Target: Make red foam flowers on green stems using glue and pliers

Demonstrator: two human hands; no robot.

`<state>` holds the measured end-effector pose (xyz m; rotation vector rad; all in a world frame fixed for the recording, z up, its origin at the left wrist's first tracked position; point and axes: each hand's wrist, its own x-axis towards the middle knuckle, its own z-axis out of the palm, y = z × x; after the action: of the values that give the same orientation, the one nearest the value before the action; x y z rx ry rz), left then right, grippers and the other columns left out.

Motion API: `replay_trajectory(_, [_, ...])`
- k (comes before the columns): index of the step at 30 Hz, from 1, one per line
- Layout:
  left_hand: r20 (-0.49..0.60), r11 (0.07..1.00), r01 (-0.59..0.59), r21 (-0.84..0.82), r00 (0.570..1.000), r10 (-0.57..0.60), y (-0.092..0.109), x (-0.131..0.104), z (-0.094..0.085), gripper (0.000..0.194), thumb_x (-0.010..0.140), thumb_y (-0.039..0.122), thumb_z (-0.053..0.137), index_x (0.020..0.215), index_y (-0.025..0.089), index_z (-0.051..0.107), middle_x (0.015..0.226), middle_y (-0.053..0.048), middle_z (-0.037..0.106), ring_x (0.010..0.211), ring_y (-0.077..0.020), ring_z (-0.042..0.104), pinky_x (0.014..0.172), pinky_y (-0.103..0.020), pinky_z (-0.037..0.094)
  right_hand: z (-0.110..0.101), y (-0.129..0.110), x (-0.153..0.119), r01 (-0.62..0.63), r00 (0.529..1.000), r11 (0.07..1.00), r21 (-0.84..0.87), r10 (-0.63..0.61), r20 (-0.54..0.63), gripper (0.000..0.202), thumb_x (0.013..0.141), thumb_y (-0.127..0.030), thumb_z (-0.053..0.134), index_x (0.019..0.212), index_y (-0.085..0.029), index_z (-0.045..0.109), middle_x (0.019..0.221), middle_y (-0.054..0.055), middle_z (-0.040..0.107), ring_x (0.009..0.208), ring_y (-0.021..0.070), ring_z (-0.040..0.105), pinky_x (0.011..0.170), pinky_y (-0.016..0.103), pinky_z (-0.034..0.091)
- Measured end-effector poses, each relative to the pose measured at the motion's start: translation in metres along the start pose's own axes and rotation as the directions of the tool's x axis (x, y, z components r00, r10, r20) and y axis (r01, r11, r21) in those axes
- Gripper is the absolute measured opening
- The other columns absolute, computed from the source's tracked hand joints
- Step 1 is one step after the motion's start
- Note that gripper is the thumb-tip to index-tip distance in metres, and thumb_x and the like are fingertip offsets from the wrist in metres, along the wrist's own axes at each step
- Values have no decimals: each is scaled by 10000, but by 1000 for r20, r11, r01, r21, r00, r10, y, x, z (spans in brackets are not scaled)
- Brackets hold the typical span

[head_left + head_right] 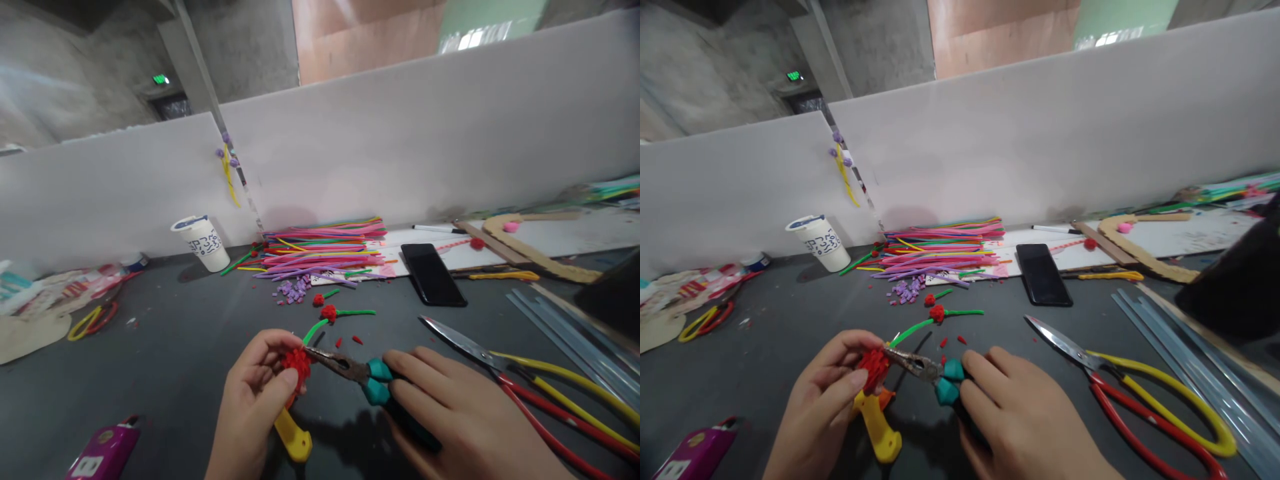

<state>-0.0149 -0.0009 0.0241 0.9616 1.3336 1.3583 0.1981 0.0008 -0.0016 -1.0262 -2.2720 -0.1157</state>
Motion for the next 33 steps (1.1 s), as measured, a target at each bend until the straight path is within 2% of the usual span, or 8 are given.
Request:
replay_trajectory(7, [-20, 984, -107, 139, 994, 111, -1, -1, 6, 86, 710, 222, 690, 789, 212, 721, 679, 2, 672, 610, -145, 582, 579, -232, 476, 3, -4, -3, 79, 997, 972, -219, -80, 5, 158, 786, -85, 545, 746, -220, 617, 924, 26, 697, 734, 210, 521, 641, 355, 391])
replay_trajectory(11, [3, 956, -154, 248, 987, 158, -2, 1, 6, 84, 730, 229, 673, 800, 213, 716, 696, -7, 691, 646, -168, 604, 623, -256, 478, 1, -6, -4, 119, 993, 949, -291, -108, 53, 140, 759, -101, 566, 739, -229, 617, 932, 31, 690, 703, 212, 491, 623, 363, 375])
replay_trajectory(16, [18, 961, -128, 243, 992, 128, -4, 2, 6, 78, 730, 248, 681, 788, 204, 709, 673, -5, 671, 602, -160, 579, 571, -248, 465, -5, -7, -1, 180, 983, 904, -388, -151, 105, 176, 723, -78, 565, 787, -229, 629, 983, 35, 689, 738, 227, 498, 612, 369, 374])
replay_trajectory(20, [10, 987, -62, 149, 998, 61, -3, 3, 5, 81, 719, 248, 698, 777, 193, 711, 620, 7, 636, 544, -137, 570, 518, -221, 443, -4, -7, 0, 119, 992, 946, -303, -101, 77, 140, 760, -104, 565, 759, -235, 613, 959, 33, 688, 726, 215, 504, 617, 371, 388])
replay_trajectory(25, [38, 998, 35, 53, 999, -37, 1, 5, -1, 123, 693, 258, 728, 797, 194, 719, 667, 2, 652, 551, -141, 593, 524, -241, 489, -1, -6, 1, -3, 1000, 991, -136, -1, -29, 116, 758, -123, 570, 741, -233, 603, 945, 28, 699, 781, 210, 548, 646, 360, 420])
replay_trajectory(29, [46, 998, 59, 25, 997, -61, 2, 4, -2, 128, 700, 259, 729, 813, 200, 719, 714, -6, 675, 572, -143, 601, 534, -249, 516, 0, -2, 2, -11, 999, 996, -84, 8, -38, 113, 755, -120, 564, 739, -225, 604, 945, 26, 710, 814, 212, 585, 676, 349, 452])
replay_trajectory(33, [-1, 999, 32, 18, 999, -32, 2, 2, 1, 118, 691, 249, 715, 795, 196, 726, 677, 5, 656, 544, -126, 576, 520, -228, 507, 1, -1, -1, 5, 1000, 996, -84, -5, -6, 125, 766, -106, 565, 764, -223, 608, 953, 21, 711, 790, 199, 592, 669, 332, 459])
